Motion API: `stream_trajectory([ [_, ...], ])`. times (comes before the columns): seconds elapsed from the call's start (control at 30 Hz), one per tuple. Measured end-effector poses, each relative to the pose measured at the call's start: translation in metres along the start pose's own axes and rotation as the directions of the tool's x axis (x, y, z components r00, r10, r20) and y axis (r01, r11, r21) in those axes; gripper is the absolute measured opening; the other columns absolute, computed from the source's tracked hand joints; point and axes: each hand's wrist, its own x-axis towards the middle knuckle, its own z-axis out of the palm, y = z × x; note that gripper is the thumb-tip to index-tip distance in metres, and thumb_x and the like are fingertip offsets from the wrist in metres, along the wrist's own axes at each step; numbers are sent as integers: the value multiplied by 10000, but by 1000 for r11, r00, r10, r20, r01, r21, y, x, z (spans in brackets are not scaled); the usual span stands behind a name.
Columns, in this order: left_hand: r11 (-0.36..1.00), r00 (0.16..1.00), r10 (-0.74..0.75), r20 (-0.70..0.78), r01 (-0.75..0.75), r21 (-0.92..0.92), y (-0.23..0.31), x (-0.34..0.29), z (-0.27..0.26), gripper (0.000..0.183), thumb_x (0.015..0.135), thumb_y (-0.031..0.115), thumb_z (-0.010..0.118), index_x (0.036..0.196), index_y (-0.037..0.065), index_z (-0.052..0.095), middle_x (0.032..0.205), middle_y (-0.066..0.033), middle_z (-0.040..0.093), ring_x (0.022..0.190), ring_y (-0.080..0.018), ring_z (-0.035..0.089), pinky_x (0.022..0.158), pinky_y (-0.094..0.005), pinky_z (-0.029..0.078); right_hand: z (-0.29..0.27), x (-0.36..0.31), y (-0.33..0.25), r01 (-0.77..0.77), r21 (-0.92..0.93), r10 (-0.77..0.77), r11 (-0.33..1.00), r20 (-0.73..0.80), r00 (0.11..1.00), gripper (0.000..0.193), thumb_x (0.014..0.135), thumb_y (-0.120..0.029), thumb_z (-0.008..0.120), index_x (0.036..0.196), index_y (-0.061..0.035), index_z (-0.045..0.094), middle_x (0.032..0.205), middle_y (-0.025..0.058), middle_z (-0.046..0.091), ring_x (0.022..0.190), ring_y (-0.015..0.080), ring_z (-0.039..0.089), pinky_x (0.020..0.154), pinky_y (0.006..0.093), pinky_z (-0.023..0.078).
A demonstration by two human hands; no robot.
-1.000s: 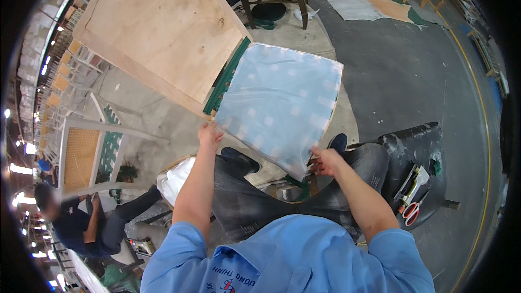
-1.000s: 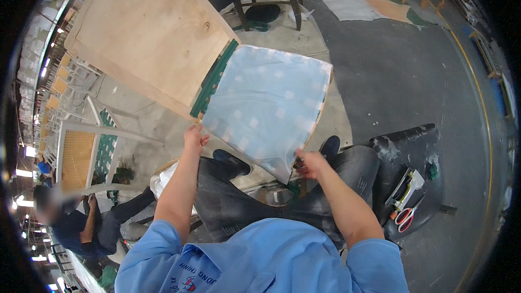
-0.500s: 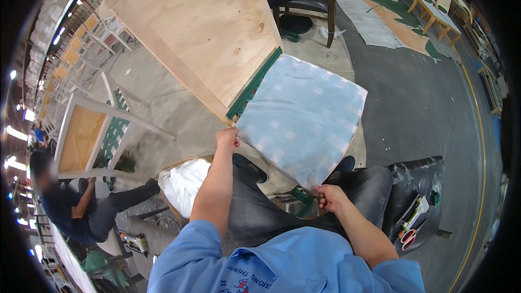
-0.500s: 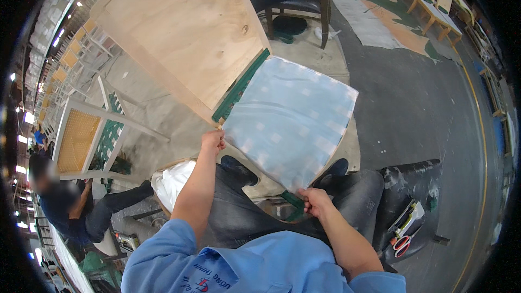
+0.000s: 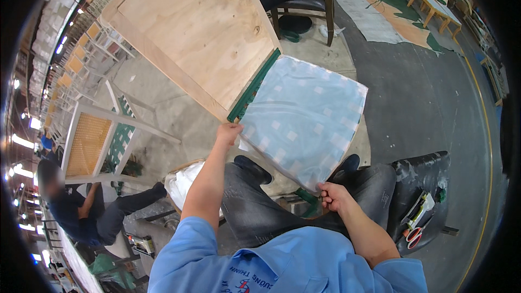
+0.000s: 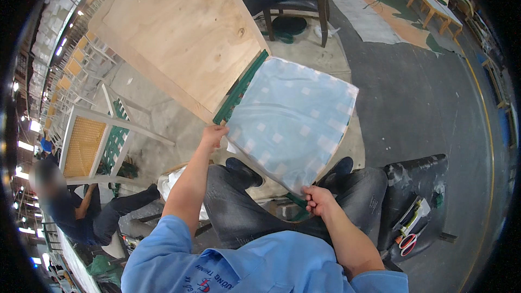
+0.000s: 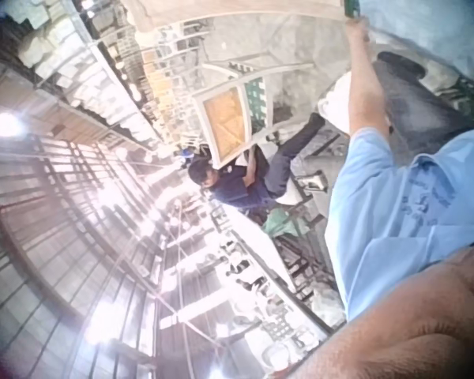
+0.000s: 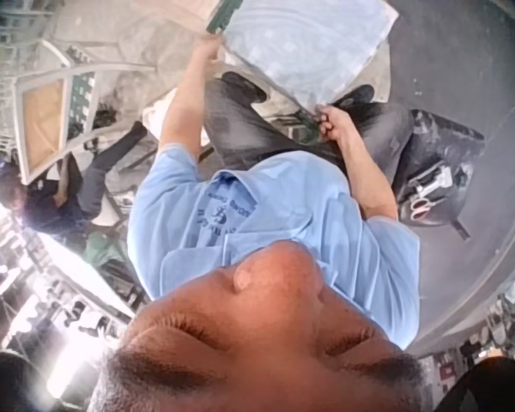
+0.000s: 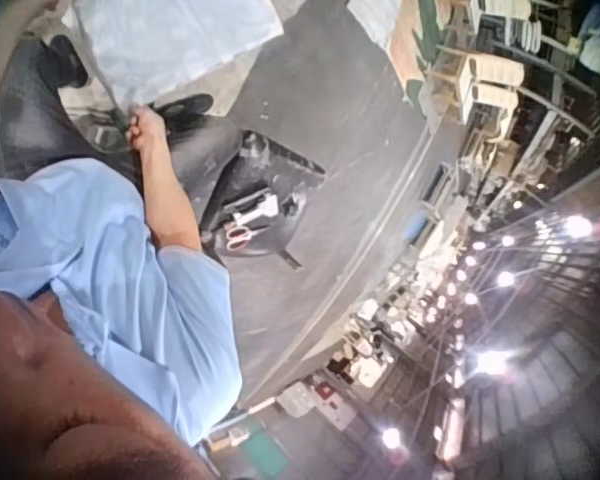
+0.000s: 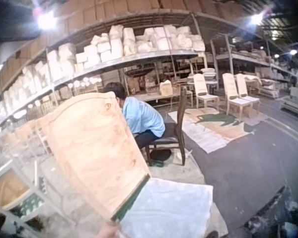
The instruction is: The person weaves green straps into a wooden chair seat frame, then staples them in place. They cover the woven seat with a white fabric sheet and staple it to the underside of the chair. Finally, they lift the chair and place it upright next to other finished chairs.
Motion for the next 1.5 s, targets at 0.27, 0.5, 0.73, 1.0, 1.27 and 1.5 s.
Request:
stream_trajectory([
  [0.27,857,849,379,-367,-173,486,-11,-12,18,313,797,283,798,1037,84,767,906,-160,755,914,-347,735,800,-458,573,0,5,4,16,53,-18,998,31,999,97,1001,-200,666,993,-168,575,655,-49,493,443,88,340,502,333,404],
  [0.5,995,790,-11,-613,68,70,3,-11,42,356,757,260,815,1059,82,748,1004,-166,761,990,-361,728,859,-458,567,8,6,5,6,34,-9,999,71,997,80,1002,-204,662,1006,-157,596,685,-51,510,465,83,364,536,338,437],
  [0.73,1000,846,-29,-532,26,-14,1,-7,40,117,802,100,743,902,54,704,868,-151,711,845,-301,725,733,-460,578,1,4,4,34,51,-37,998,60,998,85,1005,-201,656,1043,-148,601,687,-48,519,458,84,367,542,349,441],
  [1.0,938,943,-332,-33,326,-114,18,7,-3,112,892,86,720,911,59,614,743,-27,519,569,-183,509,585,-436,542,6,-1,2,6,66,-11,998,75,997,62,1017,-188,626,977,-167,583,688,-39,543,453,82,368,530,327,401],
  [1.27,956,932,-272,239,234,178,53,0,-20,195,886,169,760,964,120,588,679,26,441,533,-128,425,599,-432,545,-1,-5,1,6,103,-13,995,64,998,42,1028,-188,603,1000,-159,612,697,-39,567,455,69,371,517,316,407],
  [1.5,882,922,-105,374,260,-393,74,-2,-40,165,974,137,670,1065,164,535,653,38,510,504,-129,494,671,-433,580,-4,7,6,-2,292,-35,957,121,992,65,1030,-177,603,1052,-118,614,802,25,674,472,85,447,543,304,487],
])
